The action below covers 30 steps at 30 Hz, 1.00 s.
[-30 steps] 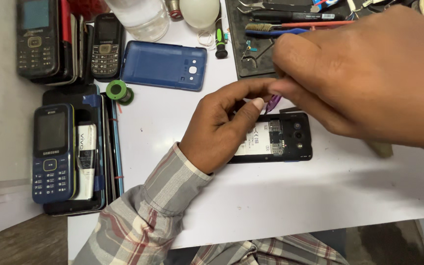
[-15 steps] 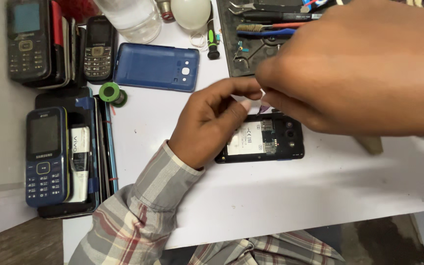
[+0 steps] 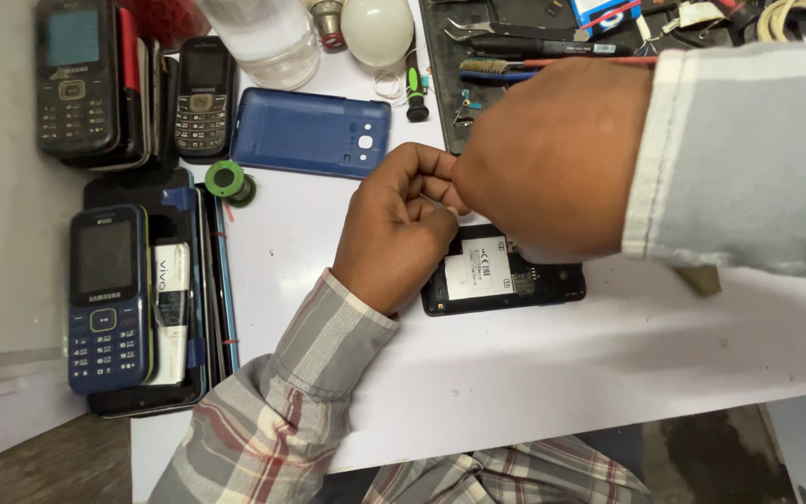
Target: The person disassembles a feature phone at a repair bench, prying off the back cover and removing the battery, then wipes several phones with a cloth. They then use a screwdriver to work on the internal components of a disassembled smartphone lying on the bench.
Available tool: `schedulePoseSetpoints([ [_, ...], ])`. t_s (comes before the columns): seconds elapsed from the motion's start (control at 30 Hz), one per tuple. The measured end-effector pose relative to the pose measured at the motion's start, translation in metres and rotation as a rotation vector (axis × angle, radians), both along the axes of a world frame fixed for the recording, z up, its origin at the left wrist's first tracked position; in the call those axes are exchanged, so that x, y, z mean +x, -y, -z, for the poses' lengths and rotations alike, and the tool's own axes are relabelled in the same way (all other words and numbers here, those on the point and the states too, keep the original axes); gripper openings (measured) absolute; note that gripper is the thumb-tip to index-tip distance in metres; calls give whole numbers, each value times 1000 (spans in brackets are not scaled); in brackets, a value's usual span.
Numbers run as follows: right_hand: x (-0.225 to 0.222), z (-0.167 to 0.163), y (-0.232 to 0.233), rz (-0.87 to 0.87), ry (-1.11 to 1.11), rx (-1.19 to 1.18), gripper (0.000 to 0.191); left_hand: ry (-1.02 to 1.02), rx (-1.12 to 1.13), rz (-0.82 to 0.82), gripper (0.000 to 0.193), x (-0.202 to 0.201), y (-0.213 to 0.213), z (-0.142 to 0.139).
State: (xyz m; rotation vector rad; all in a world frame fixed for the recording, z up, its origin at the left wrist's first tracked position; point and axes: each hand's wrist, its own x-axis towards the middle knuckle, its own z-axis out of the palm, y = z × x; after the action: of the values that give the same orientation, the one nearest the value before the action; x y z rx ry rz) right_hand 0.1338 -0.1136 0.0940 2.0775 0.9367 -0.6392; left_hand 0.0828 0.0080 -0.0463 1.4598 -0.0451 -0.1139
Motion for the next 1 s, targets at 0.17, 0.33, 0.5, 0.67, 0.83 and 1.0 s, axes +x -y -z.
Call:
schedulePoseSetpoints([
  [0.17,-5,1,-7,-51,-17,-18,12,15,10,2,35,-1,2,-5],
  [0.33,-10,-1,-5,-199,-4,95,11,45,42,-10,22,-1,4,0],
  [0.5,-18,-5,-8,-198,-42,62,22,109,9,10,23,-2,4,3],
  [0.67,-23,-5,-16,-57,15,49,15,109,31,20,22,-3,4,-3],
  [0.83,-24,-4,-15,-118,14,3,15,19,85,-6,22,-2,4,-7],
  [1.0,-21,-5,-14,-208,21,-6,15,80,90,-1,19,-2,5,-5],
])
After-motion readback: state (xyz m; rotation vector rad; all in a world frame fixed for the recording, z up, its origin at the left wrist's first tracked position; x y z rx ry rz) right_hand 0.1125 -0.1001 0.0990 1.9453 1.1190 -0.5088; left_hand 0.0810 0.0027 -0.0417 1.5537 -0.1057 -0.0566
